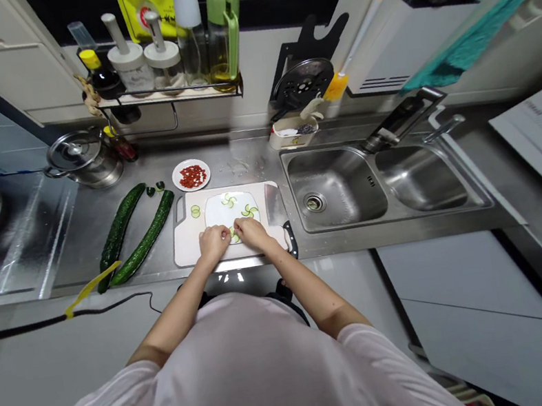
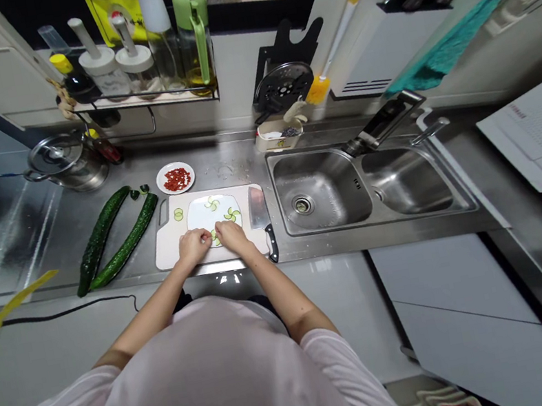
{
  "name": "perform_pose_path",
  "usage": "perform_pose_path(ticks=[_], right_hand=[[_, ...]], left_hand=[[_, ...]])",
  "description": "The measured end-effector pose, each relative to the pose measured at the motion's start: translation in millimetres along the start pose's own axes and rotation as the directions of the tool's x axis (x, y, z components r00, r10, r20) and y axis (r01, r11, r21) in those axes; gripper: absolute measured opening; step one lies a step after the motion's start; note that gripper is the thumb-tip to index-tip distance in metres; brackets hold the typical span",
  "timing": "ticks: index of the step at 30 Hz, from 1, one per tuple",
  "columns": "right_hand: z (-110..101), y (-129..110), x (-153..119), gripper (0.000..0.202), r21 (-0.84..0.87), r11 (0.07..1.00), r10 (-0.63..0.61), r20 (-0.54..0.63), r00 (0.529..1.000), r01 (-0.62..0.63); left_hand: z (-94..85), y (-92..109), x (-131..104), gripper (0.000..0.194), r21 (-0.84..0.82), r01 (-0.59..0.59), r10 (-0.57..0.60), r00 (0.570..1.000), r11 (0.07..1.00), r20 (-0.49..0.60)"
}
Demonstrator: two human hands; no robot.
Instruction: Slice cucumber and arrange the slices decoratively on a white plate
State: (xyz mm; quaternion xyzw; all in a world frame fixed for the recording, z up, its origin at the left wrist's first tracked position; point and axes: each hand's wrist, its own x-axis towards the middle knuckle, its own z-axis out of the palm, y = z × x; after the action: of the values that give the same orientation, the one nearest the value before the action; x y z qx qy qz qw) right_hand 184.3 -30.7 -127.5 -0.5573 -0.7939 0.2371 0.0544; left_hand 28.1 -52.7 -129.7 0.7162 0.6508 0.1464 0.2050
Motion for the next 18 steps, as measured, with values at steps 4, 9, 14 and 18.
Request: perform_pose_path(ticks=[4, 9, 14, 18], right_hand=[[1.8, -0.3, -0.7, 0.018, -0.043, 0.999, -0.011, -0.001, 1.0, 0.011], [4.1, -0.5, -2.0, 0.019, -0.069, 0.998, -0.014, -0.02, 1.0, 0.013], [4.0, -0.9, -1.3, 0.017, -0.06, 0.998, -0.008, -0.022, 1.0, 0.006], [4.2, 0.4, -1.9, 0.017, -0.048, 0.999, -0.02, -0.02, 1.0, 0.019]], left_hand=[[1.8, -1.0, -0.6, 0.016, 0.057, -0.021, 0.021, 1.0, 0.998, -0.008], [3.5, -4.6, -8.9, 0.024, 0.108, -0.183, 0.188, 0.982, 0.977, -0.032], [7.1, -9.9, -15.9, 0.032, 0.149, -0.323, 0.323, 0.946, 0.935, 0.022], [7.1, -12.0, -16.2, 0.032, 0.177, -0.362, 0.357, 0.932, 0.915, 0.06]])
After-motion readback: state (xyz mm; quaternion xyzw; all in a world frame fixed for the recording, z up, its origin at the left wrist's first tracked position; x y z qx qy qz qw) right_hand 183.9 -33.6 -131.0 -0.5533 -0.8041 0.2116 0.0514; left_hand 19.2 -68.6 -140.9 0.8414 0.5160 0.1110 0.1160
